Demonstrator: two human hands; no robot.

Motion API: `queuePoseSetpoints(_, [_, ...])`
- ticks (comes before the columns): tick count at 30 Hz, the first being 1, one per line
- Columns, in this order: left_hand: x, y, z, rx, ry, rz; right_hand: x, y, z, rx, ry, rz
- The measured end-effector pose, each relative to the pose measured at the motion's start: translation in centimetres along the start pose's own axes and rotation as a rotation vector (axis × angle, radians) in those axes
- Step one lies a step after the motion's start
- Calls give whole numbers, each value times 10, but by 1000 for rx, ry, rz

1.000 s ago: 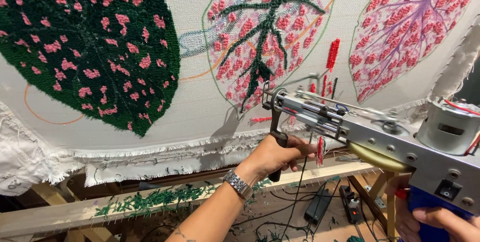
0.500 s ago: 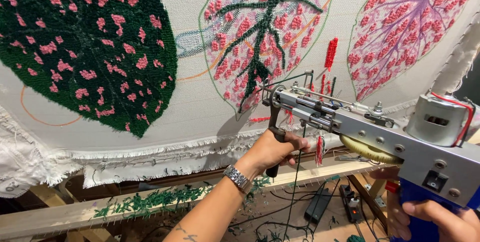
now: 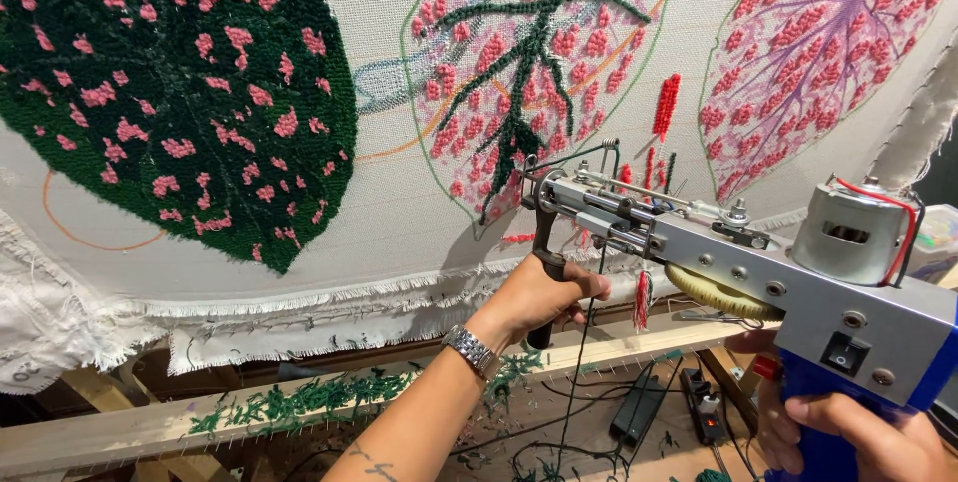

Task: Using a tufting gun to create a leaf pattern on a rug canvas mounted on a vertical frame.

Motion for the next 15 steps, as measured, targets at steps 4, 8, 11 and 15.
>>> queuePoseSetpoints(4, [2,-2,4,-36,-17,17,-4,10,-3,8,-19,-66])
queuePoseSetpoints(8, [-1,-10,8,-58,27,43,-5,40,3,-54,-86,-63])
queuePoseSetpoints(11, [3,-22,15,-109,28,86,-1,69,8,-74,-202,-11])
queuePoseSetpoints(15, [-5,-49,6,-116,15,142,1,100,5,-42,-337,37])
Point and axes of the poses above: each hand's wrist, its own x-axis away from the middle knuckle, its own y-axis out of the palm, z = x × y, the point moved 4 cm from there along -x, towards the middle knuckle, and after that the axes turned 2 degrees about z, right-handed, at the moved point
